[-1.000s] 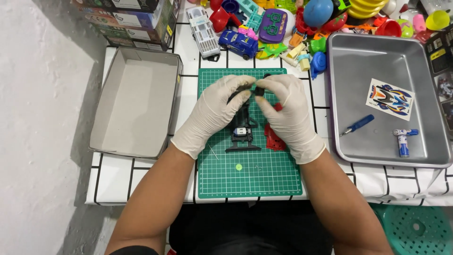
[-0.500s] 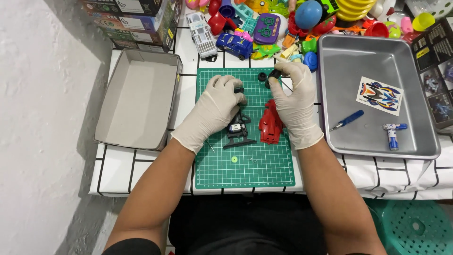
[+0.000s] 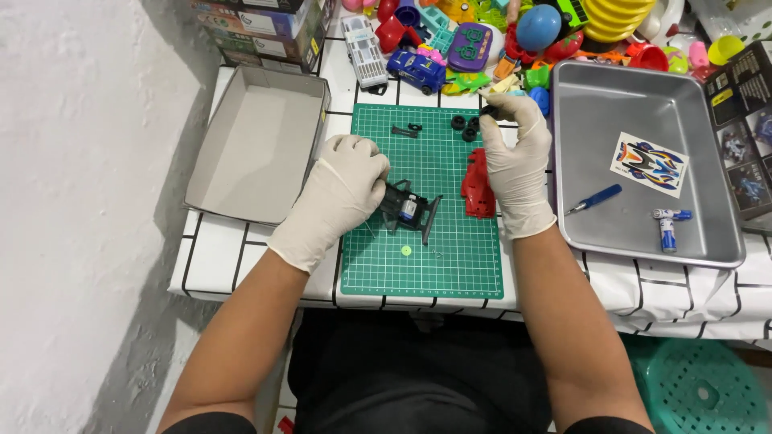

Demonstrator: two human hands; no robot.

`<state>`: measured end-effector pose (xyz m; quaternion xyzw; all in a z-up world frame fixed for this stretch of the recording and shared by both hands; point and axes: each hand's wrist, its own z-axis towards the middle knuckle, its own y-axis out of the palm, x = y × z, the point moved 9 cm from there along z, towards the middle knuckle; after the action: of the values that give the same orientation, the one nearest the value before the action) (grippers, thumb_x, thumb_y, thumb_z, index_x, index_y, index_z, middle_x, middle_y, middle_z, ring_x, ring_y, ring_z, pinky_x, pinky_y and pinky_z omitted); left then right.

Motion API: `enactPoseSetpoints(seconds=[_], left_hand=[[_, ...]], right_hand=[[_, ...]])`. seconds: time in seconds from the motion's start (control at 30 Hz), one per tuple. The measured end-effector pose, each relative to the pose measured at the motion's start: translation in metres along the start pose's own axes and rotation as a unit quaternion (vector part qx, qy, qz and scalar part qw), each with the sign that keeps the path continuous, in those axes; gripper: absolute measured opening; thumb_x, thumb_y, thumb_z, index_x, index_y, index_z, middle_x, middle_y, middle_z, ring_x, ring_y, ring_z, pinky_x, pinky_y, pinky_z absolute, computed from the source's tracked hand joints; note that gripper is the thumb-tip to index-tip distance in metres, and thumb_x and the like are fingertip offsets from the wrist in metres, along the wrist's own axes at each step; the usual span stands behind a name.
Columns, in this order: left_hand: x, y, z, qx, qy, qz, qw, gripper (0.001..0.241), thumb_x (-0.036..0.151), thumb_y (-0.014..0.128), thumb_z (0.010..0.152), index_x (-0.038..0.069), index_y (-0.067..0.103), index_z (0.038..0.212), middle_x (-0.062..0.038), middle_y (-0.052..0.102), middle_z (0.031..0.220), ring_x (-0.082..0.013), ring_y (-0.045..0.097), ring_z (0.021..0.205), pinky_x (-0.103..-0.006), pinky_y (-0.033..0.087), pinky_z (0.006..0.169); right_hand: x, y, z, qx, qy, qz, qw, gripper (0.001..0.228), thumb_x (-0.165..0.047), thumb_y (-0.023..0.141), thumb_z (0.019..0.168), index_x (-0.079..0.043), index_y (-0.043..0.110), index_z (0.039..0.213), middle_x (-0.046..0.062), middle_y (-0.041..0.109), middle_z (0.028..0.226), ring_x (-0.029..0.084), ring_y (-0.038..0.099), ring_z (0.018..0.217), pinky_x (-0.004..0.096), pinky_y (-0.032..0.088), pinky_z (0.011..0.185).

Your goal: Assembling the internal components of a toy car chassis, including gears and electrical contacts on a cutting mat.

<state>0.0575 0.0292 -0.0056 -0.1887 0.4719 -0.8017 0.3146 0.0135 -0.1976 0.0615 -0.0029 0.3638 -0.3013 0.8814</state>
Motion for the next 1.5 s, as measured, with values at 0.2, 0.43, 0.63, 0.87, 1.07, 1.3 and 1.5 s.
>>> enactPoseSetpoints(seconds=[0.2, 0.43, 0.63, 0.87, 1.07, 1.3, 1.5], left_hand=[[0.012, -0.022, -0.035, 0.021, -0.084, -0.031, 0.996, 0.005, 0.023, 0.066, 0.081, 0.022, 0.061, 0.080, 0.003, 0.058, 0.086, -0.0209, 0.062, 0.107, -0.0415, 0.044, 0.098], [0.023, -0.023, -0.047, 0.056, -0.151, -0.090, 0.983, 0.005, 0.019, 0.065, 0.083, 0.017, 0.060, 0.084, -0.001, 0.054, 0.079, -0.0290, 0.062, 0.099, -0.0440, 0.049, 0.084], [0.028, -0.020, -0.057, 0.048, -0.182, -0.070, 0.980, 0.004, 0.017, 0.067, 0.088, 0.015, 0.063, 0.090, -0.002, 0.055, 0.079, -0.0284, 0.061, 0.102, -0.0431, 0.047, 0.087], [0.050, -0.034, -0.057, 0.019, -0.089, -0.130, 0.987, 0.037, 0.033, 0.069, 0.093, 0.012, 0.065, 0.123, -0.012, 0.058, 0.115, -0.0354, 0.048, 0.128, -0.0581, 0.029, 0.112], [0.055, -0.025, -0.064, -0.013, -0.060, -0.169, 0.984, 0.052, 0.037, 0.070, 0.093, 0.013, 0.058, 0.137, -0.013, 0.057, 0.131, -0.0343, 0.042, 0.141, -0.0628, 0.013, 0.122], [0.050, -0.015, -0.071, 0.031, -0.050, -0.155, 0.986, 0.041, 0.035, 0.070, 0.094, 0.017, 0.062, 0.130, -0.005, 0.057, 0.131, -0.0272, 0.044, 0.139, -0.0594, 0.014, 0.123], [0.049, -0.013, -0.073, 0.043, -0.052, -0.142, 0.988, 0.034, 0.036, 0.070, 0.095, 0.021, 0.064, 0.125, -0.001, 0.057, 0.132, -0.0230, 0.045, 0.139, -0.0578, 0.016, 0.123]], right_hand=[[-0.009, -0.014, -0.027, -0.001, 0.101, 0.153, 0.983, 0.025, -0.010, 0.074, 0.101, -0.007, 0.063, 0.123, 0.008, 0.069, 0.107, 0.015, 0.065, 0.097, 0.032, 0.053, 0.094], [-0.073, -0.018, -0.095, -0.124, 0.077, 0.072, 0.987, 0.035, 0.003, 0.076, 0.090, 0.000, 0.068, 0.124, 0.017, 0.071, 0.112, 0.025, 0.069, 0.101, 0.035, 0.056, 0.088], [-0.086, -0.016, -0.143, -0.161, 0.041, -0.023, 0.986, 0.034, 0.003, 0.084, 0.079, -0.006, 0.077, 0.111, 0.012, 0.077, 0.107, 0.026, 0.076, 0.094, 0.037, 0.062, 0.082], [-0.092, -0.005, -0.161, -0.166, -0.047, -0.113, 0.979, 0.026, -0.009, 0.080, 0.087, -0.007, 0.075, 0.112, 0.010, 0.076, 0.104, 0.028, 0.073, 0.088, 0.039, 0.061, 0.076], [-0.092, 0.002, -0.159, -0.156, -0.065, -0.162, 0.972, 0.025, -0.006, 0.080, 0.087, -0.008, 0.073, 0.112, 0.008, 0.075, 0.103, 0.027, 0.071, 0.085, 0.039, 0.061, 0.074], [-0.089, 0.003, -0.157, -0.157, -0.067, -0.167, 0.971, 0.022, -0.003, 0.078, 0.088, -0.005, 0.072, 0.109, 0.010, 0.075, 0.102, 0.030, 0.072, 0.088, 0.040, 0.061, 0.076], [-0.089, 0.004, -0.156, -0.160, -0.058, -0.179, 0.969, 0.021, -0.003, 0.079, 0.088, -0.006, 0.072, 0.108, 0.009, 0.074, 0.102, 0.028, 0.072, 0.088, 0.040, 0.061, 0.077]])
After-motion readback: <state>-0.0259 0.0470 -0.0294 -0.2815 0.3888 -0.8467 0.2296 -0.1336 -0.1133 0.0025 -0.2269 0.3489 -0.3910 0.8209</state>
